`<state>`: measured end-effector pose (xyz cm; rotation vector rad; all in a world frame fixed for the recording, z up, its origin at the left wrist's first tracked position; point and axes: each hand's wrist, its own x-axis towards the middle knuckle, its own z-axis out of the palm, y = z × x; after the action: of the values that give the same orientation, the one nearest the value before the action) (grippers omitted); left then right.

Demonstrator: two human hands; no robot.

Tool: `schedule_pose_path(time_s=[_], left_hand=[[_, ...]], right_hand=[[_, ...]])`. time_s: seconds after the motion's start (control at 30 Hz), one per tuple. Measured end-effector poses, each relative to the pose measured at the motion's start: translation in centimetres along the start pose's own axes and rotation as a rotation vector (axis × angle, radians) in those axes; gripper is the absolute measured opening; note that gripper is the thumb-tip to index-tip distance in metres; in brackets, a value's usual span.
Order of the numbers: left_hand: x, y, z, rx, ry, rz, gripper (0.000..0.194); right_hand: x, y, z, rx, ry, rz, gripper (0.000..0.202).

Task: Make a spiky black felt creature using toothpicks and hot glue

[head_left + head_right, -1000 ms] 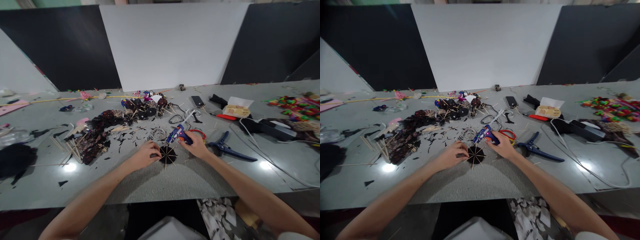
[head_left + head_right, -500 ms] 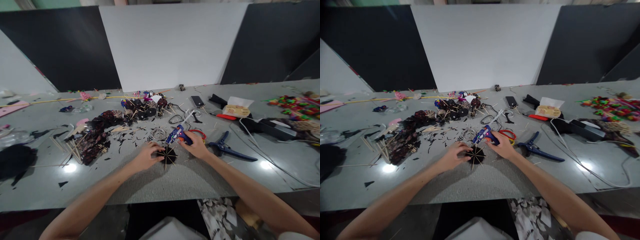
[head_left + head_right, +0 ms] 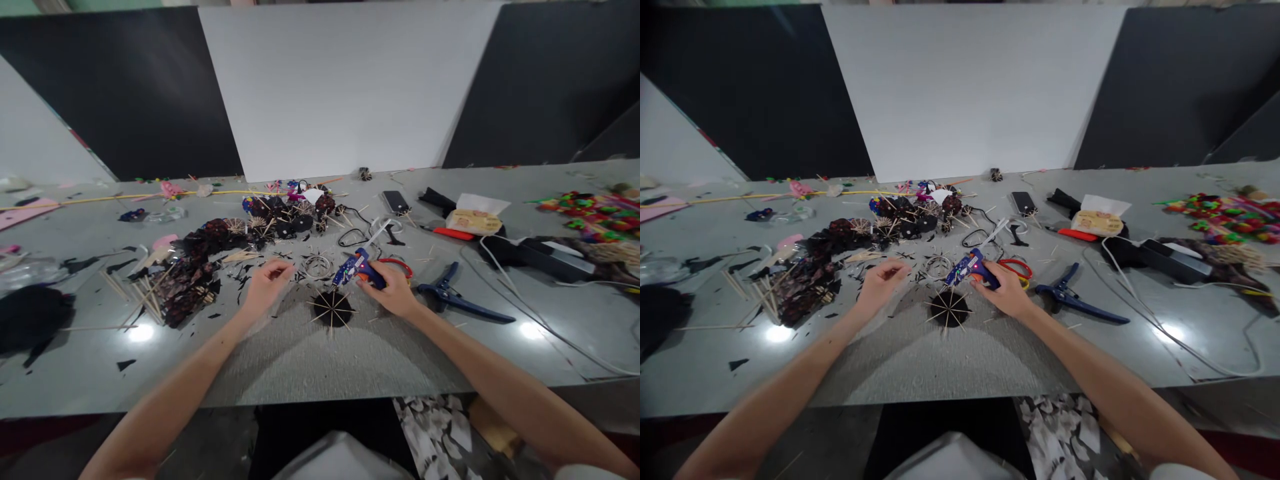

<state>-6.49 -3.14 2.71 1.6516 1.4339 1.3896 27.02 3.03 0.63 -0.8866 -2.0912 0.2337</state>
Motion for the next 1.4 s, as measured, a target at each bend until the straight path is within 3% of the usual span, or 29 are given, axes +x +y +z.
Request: schedule_pose_path(time_s=[0.17,0.27,0.33,0.43,0.53,0.67,0.77,0.87,0.93,0.97,1.07,1.17,1.4], left_hand=[[2.9,-4.1,-2.3,-0.021,0.311,-0.071,0.023],[4.5,-6.8,-4.2,-0.155,0.608,-0.16,0.023],[5.3,-8.1,-5.9,-0.17,0.734,-0.197,0.02],[6.0,-9.1,-8.0,-0.17,0.837,-0.244,0.02],[6.0,-9.1,-8.8,-0.149,0.847,-0.247,0.024],[5.3,-8.4,-7.4,-0.081,0.705,-0.205,0.033],[4.5,-7.4,-5.7,0.006,0.486,-0.164,0.037],[3.5,-6.2,-4.3,0.152,0.265,-0.077,0.024],[2.9,-5.4,-3.5,0.372,0.037,0.104,0.013],[2.6,-5.0,-3.2,0.465,-0.079,0.208,0.017],[1.7,-3.9,-2.3,0.669,-0.33,0.43,0.051],[1.0,-3.0,-1.7,0.761,-0.391,0.498,0.061],[0.3,-2.1,-0.5,0.767,-0.44,0.536,0.044]], right_hand=[[0.0,0.0,0.0,0.008,-0.021,0.02,0.04],[0.0,-0.2,-0.1,0.005,-0.015,0.005,0.04],[0.1,-0.3,-0.2,0.01,-0.01,-0.003,0.04],[0.2,-0.5,-0.3,0.022,-0.01,0.0,0.038],[0.2,-0.4,-0.3,0.022,-0.011,-0.008,0.038],[0.1,-0.2,-0.2,0.026,-0.005,-0.019,0.038],[0.1,-0.3,-0.2,0.03,0.003,-0.01,0.038],[0.3,-0.4,-0.2,0.038,0.008,0.0,0.037],[0.3,-0.4,-0.3,0.041,0.003,0.005,0.037],[0.3,-0.4,-0.2,0.041,0.0,0.008,0.038],[0.2,-0.3,-0.2,0.041,-0.003,0.012,0.039],[0.1,-0.1,-0.1,0.033,-0.008,0.012,0.04],[0.1,0.0,-0.1,0.016,-0.011,0.013,0.04]])
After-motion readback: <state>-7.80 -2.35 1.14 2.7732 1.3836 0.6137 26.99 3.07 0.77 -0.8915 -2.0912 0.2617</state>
